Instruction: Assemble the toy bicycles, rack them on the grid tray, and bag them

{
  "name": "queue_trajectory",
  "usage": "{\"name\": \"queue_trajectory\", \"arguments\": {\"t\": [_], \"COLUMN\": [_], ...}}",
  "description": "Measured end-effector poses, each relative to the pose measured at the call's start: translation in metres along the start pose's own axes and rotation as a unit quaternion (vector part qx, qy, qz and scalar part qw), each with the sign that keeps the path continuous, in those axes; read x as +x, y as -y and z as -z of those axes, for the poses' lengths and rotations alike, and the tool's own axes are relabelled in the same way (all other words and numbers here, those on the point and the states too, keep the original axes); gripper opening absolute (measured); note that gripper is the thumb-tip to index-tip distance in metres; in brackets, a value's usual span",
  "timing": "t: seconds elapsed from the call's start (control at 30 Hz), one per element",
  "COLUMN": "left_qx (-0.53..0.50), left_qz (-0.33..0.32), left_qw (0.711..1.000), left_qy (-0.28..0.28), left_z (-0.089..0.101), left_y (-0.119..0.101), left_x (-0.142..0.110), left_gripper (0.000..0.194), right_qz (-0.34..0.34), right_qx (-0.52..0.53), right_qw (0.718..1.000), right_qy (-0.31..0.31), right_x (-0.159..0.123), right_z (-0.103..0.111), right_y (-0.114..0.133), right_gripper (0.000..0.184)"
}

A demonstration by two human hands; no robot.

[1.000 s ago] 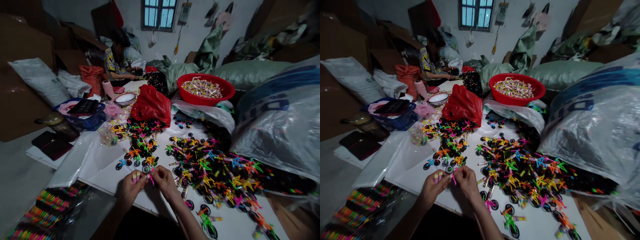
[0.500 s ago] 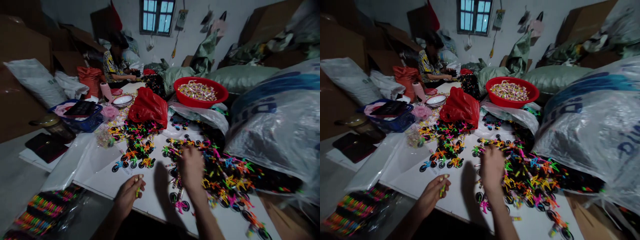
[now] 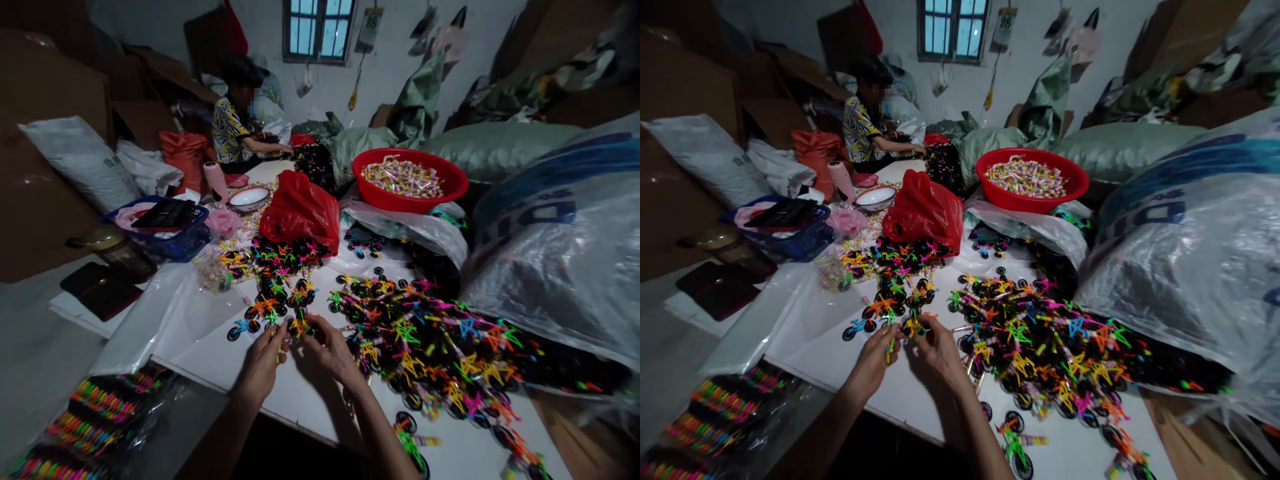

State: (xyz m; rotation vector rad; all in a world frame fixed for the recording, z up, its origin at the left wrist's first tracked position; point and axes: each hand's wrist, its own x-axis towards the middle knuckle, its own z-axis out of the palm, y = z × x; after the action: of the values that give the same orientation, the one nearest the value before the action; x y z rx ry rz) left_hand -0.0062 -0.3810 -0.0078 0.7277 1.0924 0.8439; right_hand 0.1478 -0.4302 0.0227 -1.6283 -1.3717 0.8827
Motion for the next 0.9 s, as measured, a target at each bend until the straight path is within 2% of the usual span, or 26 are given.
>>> {"name": "queue_trajectory", "arguments": {"t": [0.07, 0.13, 0.2, 0.33, 0.4, 0.47, 0.5, 0.6, 0.67, 0.73, 0.8, 0.83, 0.9], "left_qx": [-0.002, 0.001, 0.004, 0.012, 0.017, 0.023, 0.028, 0.066, 0.107, 0.133, 0.115, 0.086, 0.014], "left_qz": [-0.009, -0.02, -0.029, -0.029, -0.031, -0.042, -0.051, -0.079, -0.06, -0.009, 0.027, 0.028, 0.008], "left_qw": [1.0, 0.999, 0.998, 0.998, 0.999, 0.998, 0.998, 0.995, 0.989, 0.976, 0.972, 0.978, 0.993], "left_qy": [-0.013, -0.04, -0.056, -0.052, -0.041, -0.034, -0.034, 0.0, 0.084, 0.174, 0.204, 0.188, 0.117], "left_z": [-0.002, 0.004, 0.013, 0.019, 0.015, 0.01, 0.008, 0.007, 0.009, 0.011, 0.01, 0.009, 0.004], "left_y": [-0.002, -0.007, -0.011, -0.007, -0.003, -0.003, -0.004, -0.015, -0.02, -0.022, -0.02, -0.018, -0.012], "left_x": [0.004, 0.007, 0.008, 0.001, 0.0, 0.002, 0.004, 0.007, 0.004, -0.001, -0.007, -0.009, -0.013], "left_gripper": [0.047, 0.048, 0.049, 0.049, 0.05, 0.05, 0.049, 0.046, 0.046, 0.045, 0.042, 0.042, 0.043], "right_qz": [-0.015, -0.019, 0.016, 0.074, 0.089, 0.1, 0.095, 0.063, 0.052, 0.042, 0.024, 0.009, -0.034], "right_qx": [-0.007, -0.027, -0.06, -0.163, -0.165, -0.133, -0.11, -0.018, 0.053, 0.12, 0.194, 0.239, 0.32], "right_qw": [1.0, 0.998, 0.992, 0.979, 0.976, 0.98, 0.985, 0.997, 0.989, 0.976, 0.969, 0.965, 0.947], "right_qy": [-0.001, -0.056, -0.106, -0.096, -0.115, -0.112, -0.088, 0.043, 0.127, 0.175, 0.15, 0.106, 0.012], "right_x": [0.003, 0.01, 0.018, 0.031, 0.032, 0.029, 0.026, 0.014, 0.008, 0.007, 0.01, 0.011, 0.011], "right_z": [-0.001, -0.001, 0.001, 0.005, 0.007, 0.011, 0.013, 0.021, 0.025, 0.026, 0.021, 0.016, 0.003], "right_y": [0.0, 0.003, 0.008, 0.018, 0.02, 0.019, 0.018, 0.019, 0.023, 0.025, 0.023, 0.021, 0.012], "right_gripper": [0.034, 0.034, 0.037, 0.033, 0.035, 0.037, 0.037, 0.037, 0.039, 0.041, 0.043, 0.044, 0.048]}}
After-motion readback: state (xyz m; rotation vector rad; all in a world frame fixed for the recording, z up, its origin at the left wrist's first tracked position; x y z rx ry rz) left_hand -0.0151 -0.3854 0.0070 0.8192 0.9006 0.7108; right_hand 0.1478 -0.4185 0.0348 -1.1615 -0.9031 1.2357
